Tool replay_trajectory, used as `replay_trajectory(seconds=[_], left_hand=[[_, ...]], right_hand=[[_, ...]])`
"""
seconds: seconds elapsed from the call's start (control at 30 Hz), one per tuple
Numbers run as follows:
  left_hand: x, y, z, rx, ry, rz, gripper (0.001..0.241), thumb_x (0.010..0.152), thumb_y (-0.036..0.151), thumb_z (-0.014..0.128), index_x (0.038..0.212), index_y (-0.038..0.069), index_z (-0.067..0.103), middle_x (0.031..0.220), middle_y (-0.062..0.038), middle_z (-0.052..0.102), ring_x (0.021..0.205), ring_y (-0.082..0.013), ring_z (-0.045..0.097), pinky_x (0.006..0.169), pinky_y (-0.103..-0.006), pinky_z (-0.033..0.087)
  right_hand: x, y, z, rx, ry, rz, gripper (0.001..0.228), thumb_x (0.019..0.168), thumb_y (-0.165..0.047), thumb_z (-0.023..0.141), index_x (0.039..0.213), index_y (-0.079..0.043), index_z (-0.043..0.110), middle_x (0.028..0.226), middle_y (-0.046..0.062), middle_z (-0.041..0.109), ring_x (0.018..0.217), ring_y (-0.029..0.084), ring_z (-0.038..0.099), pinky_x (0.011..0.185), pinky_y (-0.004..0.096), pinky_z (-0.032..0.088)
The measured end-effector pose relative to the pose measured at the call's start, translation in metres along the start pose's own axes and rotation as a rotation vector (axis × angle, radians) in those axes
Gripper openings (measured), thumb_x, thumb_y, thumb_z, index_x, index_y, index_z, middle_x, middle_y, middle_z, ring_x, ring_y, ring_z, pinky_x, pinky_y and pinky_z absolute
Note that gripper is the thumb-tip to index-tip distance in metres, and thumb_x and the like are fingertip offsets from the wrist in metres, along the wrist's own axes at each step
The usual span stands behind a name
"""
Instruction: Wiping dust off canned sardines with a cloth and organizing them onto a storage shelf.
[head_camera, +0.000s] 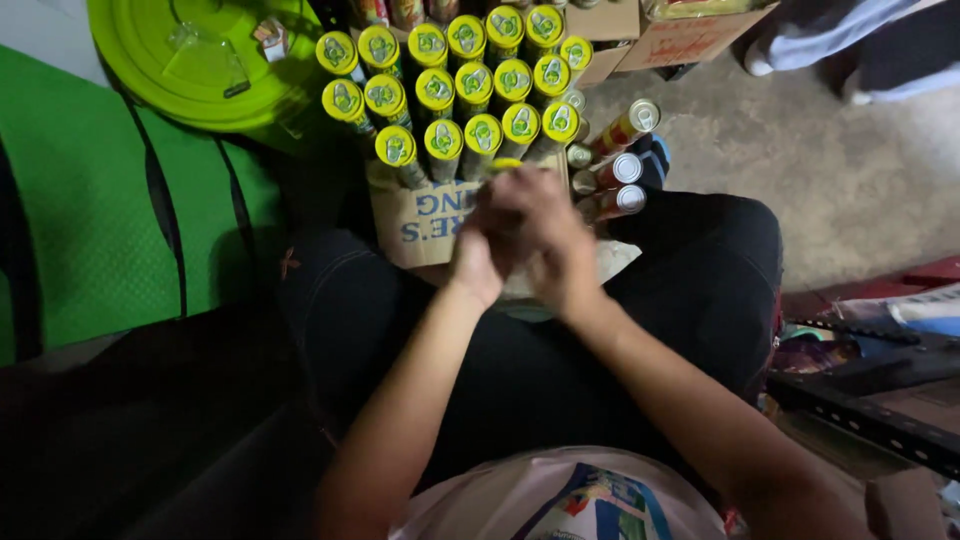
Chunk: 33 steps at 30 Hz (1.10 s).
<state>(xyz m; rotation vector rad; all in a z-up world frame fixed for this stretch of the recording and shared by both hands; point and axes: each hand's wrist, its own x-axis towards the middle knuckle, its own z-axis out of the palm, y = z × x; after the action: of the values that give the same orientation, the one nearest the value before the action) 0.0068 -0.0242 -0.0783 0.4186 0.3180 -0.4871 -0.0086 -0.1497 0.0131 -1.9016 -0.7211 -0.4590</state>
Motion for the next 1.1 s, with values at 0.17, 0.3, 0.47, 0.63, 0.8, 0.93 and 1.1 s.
replay_trajectory(seconds=[0.17, 0.3, 0.47, 0.63, 0.8, 0.93, 1.1], left_hand=[[0.007, -0.007, -0.038, -0.095, 0.017, 0.018, 0.057, 0.096, 0.053, 0.057, 0.132, 0.009, 0.06, 0.123, -0.009, 0.067, 0.113, -0.024, 0.065, 0.098, -0.0401, 0.054], [-0.001, -0.017, -0.037, 0.035, 0.188, 0.146, 0.045, 0.098, 0.041, 0.061, 0.136, 0.017, 0.06, 0.124, -0.003, 0.066, 0.112, -0.0199, 0.064, 0.095, -0.0384, 0.054], [-0.002, 0.004, -0.041, -0.011, 0.078, 0.127, 0.045, 0.1, 0.048, 0.058, 0.133, 0.016, 0.06, 0.12, -0.005, 0.067, 0.108, -0.0209, 0.065, 0.093, -0.0386, 0.055], [-0.001, 0.015, -0.037, -0.09, -0.073, 0.08, 0.05, 0.105, 0.053, 0.049, 0.133, 0.013, 0.06, 0.118, -0.008, 0.068, 0.108, -0.023, 0.066, 0.094, -0.0385, 0.054], [0.007, -0.002, -0.039, 0.09, 0.137, 0.14, 0.045, 0.103, 0.044, 0.049, 0.132, 0.012, 0.062, 0.126, -0.004, 0.068, 0.116, -0.0202, 0.064, 0.1, -0.039, 0.053], [0.004, 0.018, -0.043, 0.009, -0.121, 0.057, 0.059, 0.104, 0.058, 0.046, 0.13, 0.008, 0.064, 0.124, -0.007, 0.068, 0.114, -0.0223, 0.065, 0.1, -0.0378, 0.052], [0.001, 0.017, -0.036, 0.048, 0.016, 0.061, 0.05, 0.102, 0.05, 0.051, 0.128, 0.01, 0.065, 0.125, -0.006, 0.068, 0.109, -0.0205, 0.066, 0.095, -0.0383, 0.052]], right_hand=[[-0.01, 0.01, 0.008, 0.042, -0.249, 0.12, 0.059, 0.07, 0.012, 0.06, 0.127, -0.002, 0.068, 0.141, 0.015, 0.064, 0.143, 0.042, 0.049, 0.122, 0.057, 0.032], [0.01, 0.027, 0.012, -0.103, 0.042, 0.232, 0.058, 0.073, 0.012, 0.061, 0.126, -0.01, 0.07, 0.136, 0.01, 0.069, 0.127, 0.036, 0.061, 0.113, 0.045, 0.046], [-0.007, 0.01, 0.011, -0.064, -0.123, 0.2, 0.054, 0.066, 0.008, 0.062, 0.115, -0.013, 0.069, 0.116, 0.011, 0.058, 0.11, 0.034, 0.058, 0.097, 0.039, 0.047], [0.004, 0.023, 0.007, 0.002, -0.282, 0.032, 0.065, 0.061, 0.006, 0.064, 0.122, -0.011, 0.074, 0.111, 0.011, 0.059, 0.108, 0.035, 0.057, 0.097, 0.043, 0.045], [-0.01, 0.046, 0.012, -0.086, 0.045, 0.216, 0.048, 0.068, 0.006, 0.061, 0.11, -0.017, 0.064, 0.12, 0.01, 0.059, 0.118, 0.031, 0.058, 0.104, 0.039, 0.048], [-0.001, -0.004, 0.001, -0.078, -0.199, 0.126, 0.062, 0.062, -0.001, 0.072, 0.123, -0.008, 0.073, 0.11, 0.014, 0.056, 0.107, 0.037, 0.054, 0.096, 0.046, 0.043], [-0.022, 0.049, 0.01, 0.138, -0.096, 0.315, 0.04, 0.074, 0.012, 0.06, 0.105, -0.011, 0.071, 0.118, 0.01, 0.058, 0.111, 0.029, 0.064, 0.095, 0.034, 0.052]])
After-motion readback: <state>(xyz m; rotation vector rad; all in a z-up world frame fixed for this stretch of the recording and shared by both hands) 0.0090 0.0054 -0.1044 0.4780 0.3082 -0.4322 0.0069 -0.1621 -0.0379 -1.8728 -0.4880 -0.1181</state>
